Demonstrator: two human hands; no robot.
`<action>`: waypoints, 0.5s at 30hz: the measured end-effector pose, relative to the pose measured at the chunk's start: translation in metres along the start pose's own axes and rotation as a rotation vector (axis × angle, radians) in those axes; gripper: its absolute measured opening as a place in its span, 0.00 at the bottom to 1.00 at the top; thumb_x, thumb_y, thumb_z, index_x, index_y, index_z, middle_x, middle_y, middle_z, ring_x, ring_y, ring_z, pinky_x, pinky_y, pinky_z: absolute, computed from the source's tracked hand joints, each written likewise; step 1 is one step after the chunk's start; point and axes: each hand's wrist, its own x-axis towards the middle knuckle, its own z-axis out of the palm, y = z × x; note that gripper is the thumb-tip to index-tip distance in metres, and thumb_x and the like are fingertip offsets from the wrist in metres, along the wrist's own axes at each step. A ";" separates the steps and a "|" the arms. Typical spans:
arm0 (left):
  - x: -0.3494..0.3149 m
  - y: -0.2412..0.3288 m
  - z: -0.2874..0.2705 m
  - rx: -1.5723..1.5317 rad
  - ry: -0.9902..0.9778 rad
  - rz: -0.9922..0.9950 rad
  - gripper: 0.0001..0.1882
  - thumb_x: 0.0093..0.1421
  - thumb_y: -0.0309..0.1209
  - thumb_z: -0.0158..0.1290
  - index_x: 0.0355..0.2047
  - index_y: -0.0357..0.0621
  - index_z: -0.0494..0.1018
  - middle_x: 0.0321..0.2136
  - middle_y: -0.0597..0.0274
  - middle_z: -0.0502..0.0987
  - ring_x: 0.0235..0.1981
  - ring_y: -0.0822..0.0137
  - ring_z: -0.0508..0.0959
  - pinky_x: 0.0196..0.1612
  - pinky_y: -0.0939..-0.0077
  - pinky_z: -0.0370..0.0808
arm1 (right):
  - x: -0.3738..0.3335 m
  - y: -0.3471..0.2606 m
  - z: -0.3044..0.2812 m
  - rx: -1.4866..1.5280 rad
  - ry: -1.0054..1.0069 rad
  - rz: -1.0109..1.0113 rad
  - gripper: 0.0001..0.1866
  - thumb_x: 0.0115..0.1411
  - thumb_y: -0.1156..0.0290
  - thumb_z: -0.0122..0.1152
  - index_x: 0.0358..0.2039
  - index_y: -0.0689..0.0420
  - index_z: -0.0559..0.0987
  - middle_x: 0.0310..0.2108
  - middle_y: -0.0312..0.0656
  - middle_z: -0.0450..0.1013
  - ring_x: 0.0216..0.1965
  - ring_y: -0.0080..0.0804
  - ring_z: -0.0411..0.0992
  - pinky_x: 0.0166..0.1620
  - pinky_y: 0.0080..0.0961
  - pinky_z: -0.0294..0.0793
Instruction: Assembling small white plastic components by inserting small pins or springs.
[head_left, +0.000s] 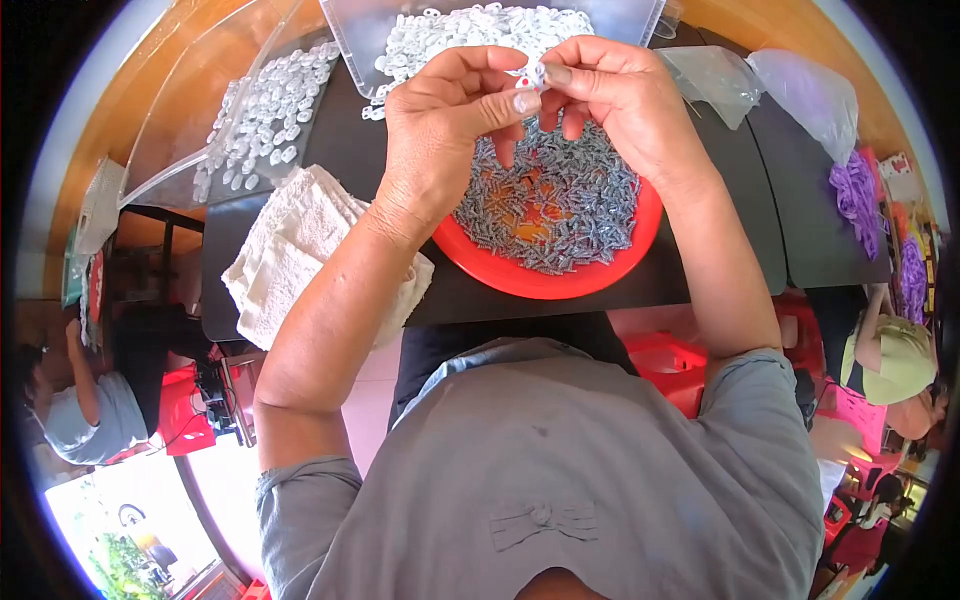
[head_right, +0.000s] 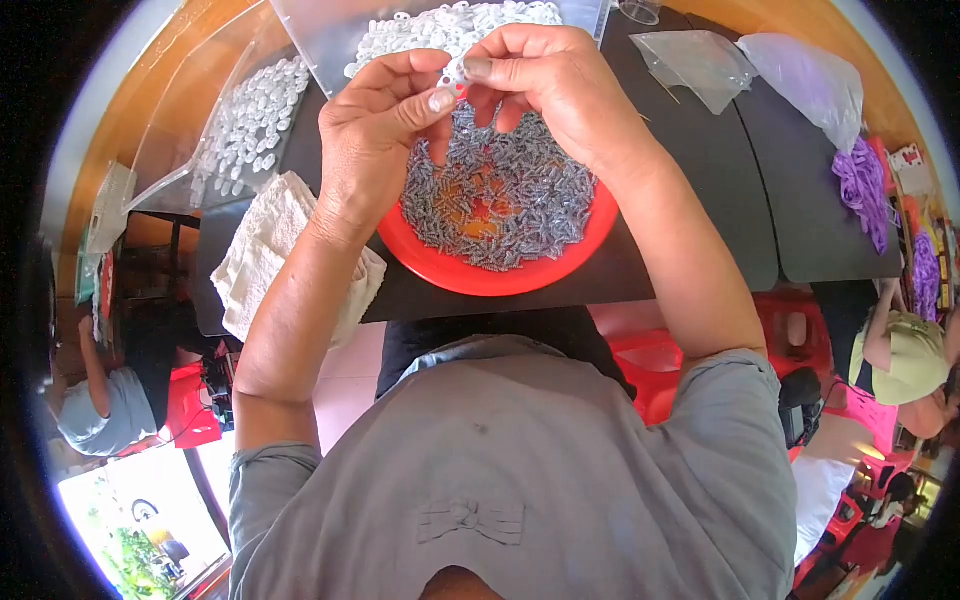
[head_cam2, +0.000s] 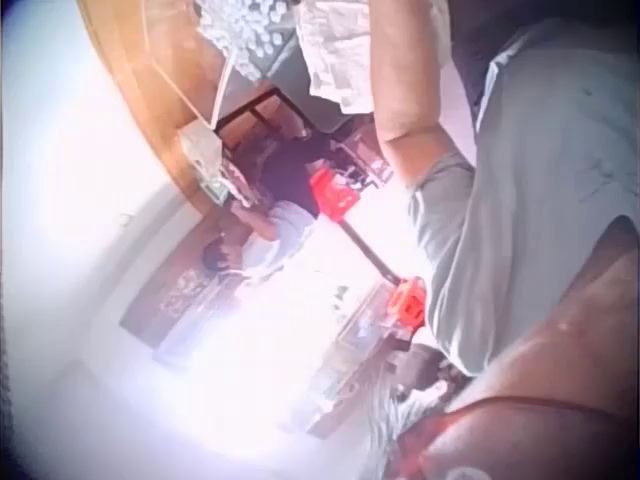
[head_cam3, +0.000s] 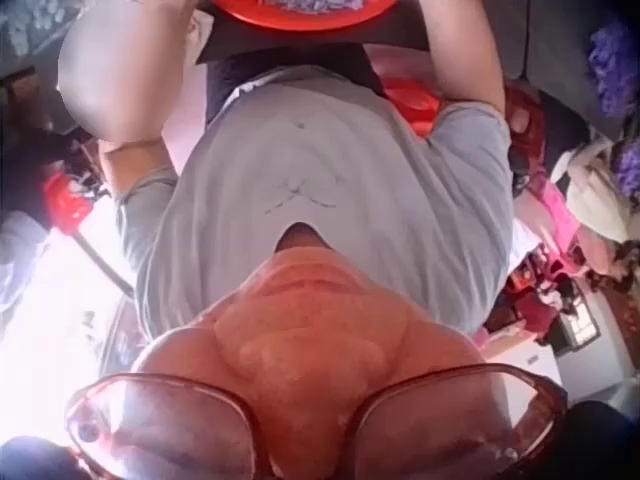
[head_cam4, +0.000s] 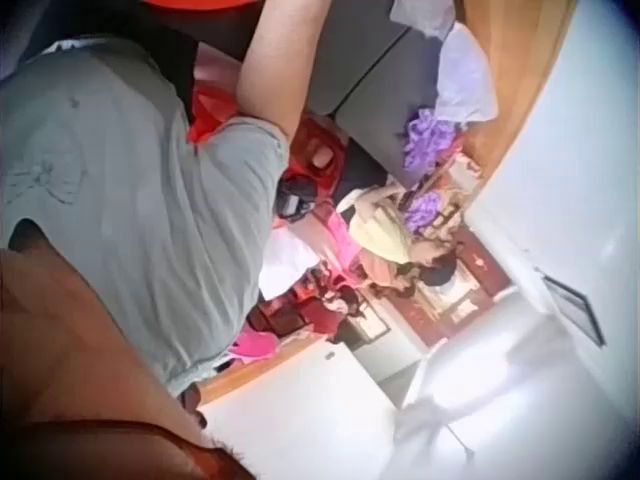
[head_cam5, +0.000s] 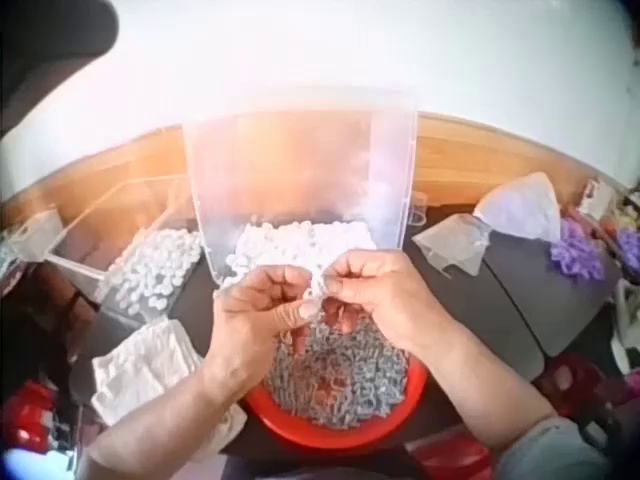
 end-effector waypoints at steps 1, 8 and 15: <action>-0.001 0.001 0.000 0.011 -0.018 0.026 0.15 0.56 0.21 0.61 0.44 0.31 0.74 0.31 0.55 0.80 0.22 0.72 0.77 0.21 0.82 0.73 | -0.001 -0.001 0.001 -0.020 -0.031 0.002 0.12 0.65 0.66 0.56 0.38 0.63 0.78 0.30 0.36 0.76 0.30 0.23 0.75 0.29 0.17 0.70; -0.004 0.001 0.005 0.028 -0.028 0.107 0.12 0.56 0.19 0.60 0.41 0.30 0.76 0.29 0.56 0.80 0.23 0.74 0.77 0.21 0.84 0.73 | -0.004 -0.006 0.000 0.002 -0.146 0.076 0.13 0.66 0.64 0.55 0.35 0.62 0.78 0.27 0.35 0.75 0.26 0.21 0.74 0.28 0.14 0.69; -0.004 0.006 0.002 0.087 -0.035 0.117 0.11 0.55 0.18 0.60 0.39 0.31 0.76 0.28 0.58 0.80 0.23 0.75 0.76 0.21 0.84 0.73 | -0.006 -0.008 0.006 0.004 -0.080 0.034 0.11 0.61 0.64 0.59 0.31 0.59 0.79 0.22 0.34 0.74 0.23 0.20 0.73 0.25 0.15 0.68</action>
